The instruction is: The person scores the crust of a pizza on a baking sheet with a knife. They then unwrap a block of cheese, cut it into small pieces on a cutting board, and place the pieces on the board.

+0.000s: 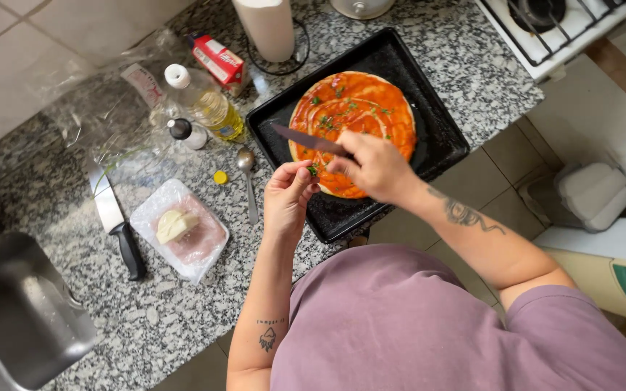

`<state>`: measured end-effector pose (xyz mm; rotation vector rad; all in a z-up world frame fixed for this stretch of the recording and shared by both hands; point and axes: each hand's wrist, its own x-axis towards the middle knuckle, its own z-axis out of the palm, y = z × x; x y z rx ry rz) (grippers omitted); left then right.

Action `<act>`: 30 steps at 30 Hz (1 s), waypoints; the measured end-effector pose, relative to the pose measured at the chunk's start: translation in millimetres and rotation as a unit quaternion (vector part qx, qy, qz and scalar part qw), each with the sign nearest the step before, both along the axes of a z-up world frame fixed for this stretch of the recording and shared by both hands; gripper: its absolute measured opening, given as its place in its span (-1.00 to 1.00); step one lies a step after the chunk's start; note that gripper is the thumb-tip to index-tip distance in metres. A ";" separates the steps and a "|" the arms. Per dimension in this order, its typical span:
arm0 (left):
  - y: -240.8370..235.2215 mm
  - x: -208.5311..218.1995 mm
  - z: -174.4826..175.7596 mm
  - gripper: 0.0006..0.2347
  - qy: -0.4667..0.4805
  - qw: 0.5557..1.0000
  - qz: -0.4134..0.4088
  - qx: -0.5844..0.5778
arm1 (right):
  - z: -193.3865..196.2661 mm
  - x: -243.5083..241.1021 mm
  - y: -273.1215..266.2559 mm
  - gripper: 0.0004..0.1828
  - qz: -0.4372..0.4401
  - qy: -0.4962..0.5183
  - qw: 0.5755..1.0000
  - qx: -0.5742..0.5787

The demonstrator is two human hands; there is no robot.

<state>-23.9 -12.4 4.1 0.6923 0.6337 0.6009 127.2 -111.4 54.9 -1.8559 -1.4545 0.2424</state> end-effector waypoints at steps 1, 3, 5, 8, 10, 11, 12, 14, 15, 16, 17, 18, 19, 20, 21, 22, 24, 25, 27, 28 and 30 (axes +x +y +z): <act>-2.4 4.2 2.3 -0.82 0.000 1.000 -0.008 0.001 | 3.8 -5.1 -3.3 -0.62 -0.008 0.000 1.000 0.001; -6.7 11.4 7.3 -0.86 -0.005 1.000 -0.020 0.007 | 11.5 -15.9 -8.5 -0.63 -0.024 -0.027 0.999 0.009; -8.0 16.8 -0.6 -0.87 -0.003 0.999 -0.035 0.020 | 10.8 -15.7 -12.5 -0.62 -0.036 -0.036 0.999 0.018; -11.9 21.1 1.6 -0.88 0.005 0.997 -0.060 0.043 | 6.6 -13.3 -18.9 -0.63 -0.048 -0.046 0.997 0.027; -13.5 22.6 4.0 -0.88 0.011 0.996 -0.074 0.054 | 3.6 -11.6 -23.3 -0.63 -0.052 -0.047 0.997 0.028; -13.6 23.1 3.5 -0.88 0.014 0.994 -0.086 0.062 | 2.6 -11.1 -25.5 -0.63 -0.055 -0.044 0.997 0.029; -13.4 23.1 3.0 -0.88 0.016 0.993 -0.098 0.070 | 1.6 -10.8 -27.2 -0.62 -0.056 -0.040 0.997 0.030; -13.1 21.2 15.7 -0.89 0.019 0.991 -0.104 0.086 | 7.2 -12.6 -28.7 -0.62 -0.059 -0.048 0.996 0.039; -13.0 20.5 22.0 -0.89 0.021 0.989 -0.110 0.101 | 10.1 -13.3 -29.5 -0.62 -0.062 -0.056 0.995 0.047; -13.1 20.0 27.5 -0.89 0.021 0.989 -0.110 0.101 | 9.5 -12.6 -30.0 -0.62 -0.063 -0.056 0.995 0.047; -13.0 19.5 33.0 -0.89 0.025 0.986 -0.116 0.116 | 8.9 -12.0 -30.5 -0.63 -0.067 -0.063 0.995 0.049; -13.1 18.2 38.4 -0.89 0.030 0.983 -0.122 0.131 | 8.0 -11.9 -30.9 -0.64 -0.071 -0.069 0.994 0.051; -14.2 18.3 39.8 -0.89 0.031 0.983 -0.123 0.131 | 6.6 -12.3 -31.2 -0.64 -0.071 -0.068 0.994 0.051; -15.1 18.2 41.4 -0.90 0.032 0.983 -0.118 0.136 | 5.2 -12.6 -31.0 -0.64 -0.073 -0.075 0.993 0.052; -15.9 18.0 43.0 -0.90 0.033 0.983 -0.114 0.141 | 3.8 -13.1 -30.7 -0.64 -0.076 -0.081 0.992 0.053; -15.9 17.9 41.6 -0.90 0.033 0.983 -0.113 0.141 | 3.0 -13.3 -30.2 -0.64 -0.075 -0.081 0.992 0.053; -16.1 17.5 38.9 -0.91 0.038 0.981 -0.112 0.152 | 1.7 -13.7 -29.2 -0.64 -0.074 -0.073 0.993 0.054; -16.6 17.4 38.1 -0.91 0.039 0.981 -0.112 0.152 | 3.6 -13.8 -28.9 -0.64 -0.073 -0.072 0.993 0.054; -16.7 17.1 36.4 -0.90 0.035 0.983 -0.108 0.142 | 7.0 -14.1 -27.4 -0.61 -0.063 -0.037 0.996 0.051; -16.5 16.8 36.0 -0.90 0.035 0.983 -0.107 0.141 | 7.4 -14.2 -26.6 -0.61 -0.062 -0.037 0.996 0.050; -15.6 16.8 35.2 -0.90 0.036 0.984 -0.107 0.139 | 8.5 -13.9 -24.6 -0.59 -0.055 -0.010 0.997 0.052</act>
